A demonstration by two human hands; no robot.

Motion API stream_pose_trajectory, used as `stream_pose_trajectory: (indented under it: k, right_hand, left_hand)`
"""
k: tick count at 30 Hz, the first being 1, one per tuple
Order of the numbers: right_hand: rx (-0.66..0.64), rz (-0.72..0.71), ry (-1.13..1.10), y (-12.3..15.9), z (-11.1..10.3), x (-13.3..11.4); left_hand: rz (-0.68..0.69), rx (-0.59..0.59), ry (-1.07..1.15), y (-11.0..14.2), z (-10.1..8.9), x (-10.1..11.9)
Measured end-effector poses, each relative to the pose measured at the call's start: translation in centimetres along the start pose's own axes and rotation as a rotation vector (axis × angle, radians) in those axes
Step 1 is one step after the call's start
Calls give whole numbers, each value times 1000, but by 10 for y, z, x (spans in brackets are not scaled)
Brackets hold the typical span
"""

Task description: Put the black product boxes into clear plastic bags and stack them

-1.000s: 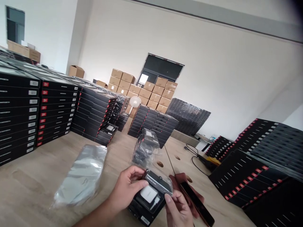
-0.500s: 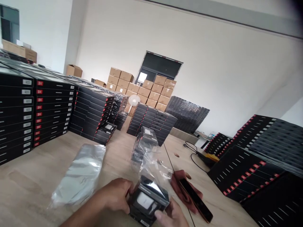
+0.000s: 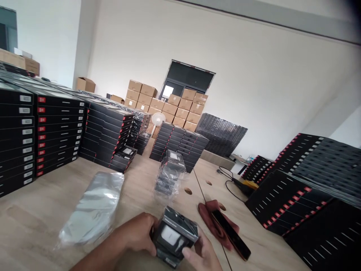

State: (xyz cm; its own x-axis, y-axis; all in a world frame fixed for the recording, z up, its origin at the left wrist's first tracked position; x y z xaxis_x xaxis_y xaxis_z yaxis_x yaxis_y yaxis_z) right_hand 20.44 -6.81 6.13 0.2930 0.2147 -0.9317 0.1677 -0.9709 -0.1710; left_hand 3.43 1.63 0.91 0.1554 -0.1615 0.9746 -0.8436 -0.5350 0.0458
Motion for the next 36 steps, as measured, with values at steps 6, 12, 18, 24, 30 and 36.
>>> stream_pose_trajectory:
  k: [6, 12, 18, 24, 30, 36]
  right_hand:
    - [27, 75, 31, -4, 0, 22]
    - [304, 96, -305, 2, -27, 24]
    - [535, 68, -600, 6, -43, 18]
    - [478, 85, -589, 4, -37, 25]
    - [377, 83, -493, -3, -20, 28]
    - [253, 31, -189, -2, 0, 20]
  left_hand:
    - [34, 106, -301, 5, -1, 7]
    - [15, 13, -141, -2, 9, 10]
    - [-144, -125, -151, -5, 3, -11]
    - [79, -101, 225, 2, 1, 12]
    - [159, -34, 336, -12, 25, 24]
    - [322, 188, 356, -11, 20, 33]
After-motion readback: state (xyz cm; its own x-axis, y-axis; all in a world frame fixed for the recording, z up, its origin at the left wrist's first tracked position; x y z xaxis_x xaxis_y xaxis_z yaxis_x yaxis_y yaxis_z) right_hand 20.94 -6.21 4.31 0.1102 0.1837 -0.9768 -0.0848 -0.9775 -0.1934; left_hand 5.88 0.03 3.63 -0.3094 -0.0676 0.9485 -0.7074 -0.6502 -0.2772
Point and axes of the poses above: each hand's wrist, its own y-axis away from the middle knuckle, its own z-axis out of the palm, x = y × z, the point moved 4 cm from there along -y, towards the middle knuckle, and after that the axes turned 12 degrees about -x, right-handed, at the moved point
